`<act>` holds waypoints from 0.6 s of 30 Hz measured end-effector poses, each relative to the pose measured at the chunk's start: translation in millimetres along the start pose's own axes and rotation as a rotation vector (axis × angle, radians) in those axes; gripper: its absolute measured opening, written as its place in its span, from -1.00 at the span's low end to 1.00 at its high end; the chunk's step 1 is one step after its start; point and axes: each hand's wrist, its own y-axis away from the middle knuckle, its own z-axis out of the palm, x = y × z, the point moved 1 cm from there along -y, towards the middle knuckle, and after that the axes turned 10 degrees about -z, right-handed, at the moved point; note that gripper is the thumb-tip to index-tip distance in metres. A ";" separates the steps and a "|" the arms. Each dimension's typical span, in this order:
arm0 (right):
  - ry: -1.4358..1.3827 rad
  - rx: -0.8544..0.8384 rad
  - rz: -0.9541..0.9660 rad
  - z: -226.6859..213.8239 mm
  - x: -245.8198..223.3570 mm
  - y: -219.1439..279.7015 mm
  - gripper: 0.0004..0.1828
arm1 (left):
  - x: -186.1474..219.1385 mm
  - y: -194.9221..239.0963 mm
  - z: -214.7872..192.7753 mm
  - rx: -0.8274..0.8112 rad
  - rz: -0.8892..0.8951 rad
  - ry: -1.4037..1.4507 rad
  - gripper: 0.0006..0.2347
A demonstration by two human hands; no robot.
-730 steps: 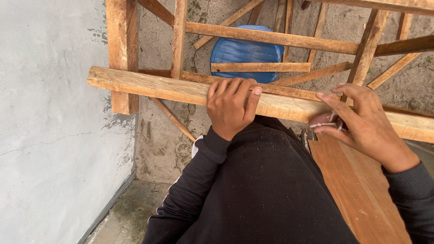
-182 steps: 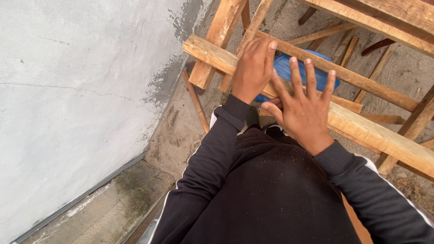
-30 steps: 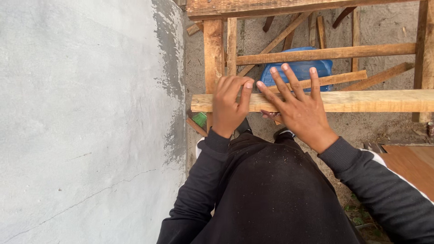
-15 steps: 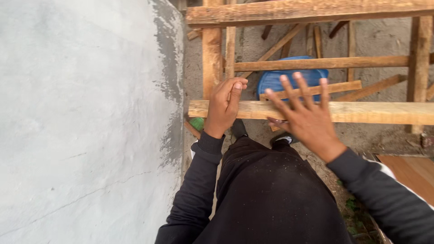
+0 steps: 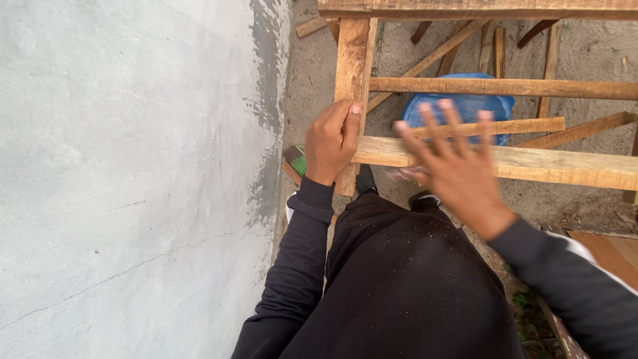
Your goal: The person sands the wooden frame of a furniture piece by hand using a piece of sandpaper, moving their hand back and forth along the beams.
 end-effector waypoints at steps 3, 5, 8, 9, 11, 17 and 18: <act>0.591 -0.252 0.045 -10.8 44.0 49.9 0.12 | 3.5 1.4 2.8 0.017 0.024 0.005 -0.76; 0.692 -0.335 0.067 -15.4 56.6 70.7 0.12 | 5.2 2.0 3.0 0.054 0.086 0.043 -0.76; 0.160 -0.185 0.120 -8.3 57.9 68.6 0.07 | 4.9 1.0 5.7 0.063 0.097 -0.015 -0.77; -0.126 -0.085 0.140 -6.8 56.4 63.4 0.05 | 4.8 -0.3 6.4 0.059 0.084 -0.008 -0.76; -0.172 -0.036 0.113 -2.2 43.4 44.0 0.06 | 3.8 -3.4 5.7 0.056 0.056 0.003 -0.76; 0.316 -0.138 -0.053 -7.7 -10.6 -17.8 0.16 | 2.2 -3.8 2.6 0.052 0.040 -0.028 -0.75; 0.273 -0.118 -0.071 -11.0 -14.1 -22.3 0.19 | 2.5 -3.5 2.3 0.064 0.037 -0.020 -0.76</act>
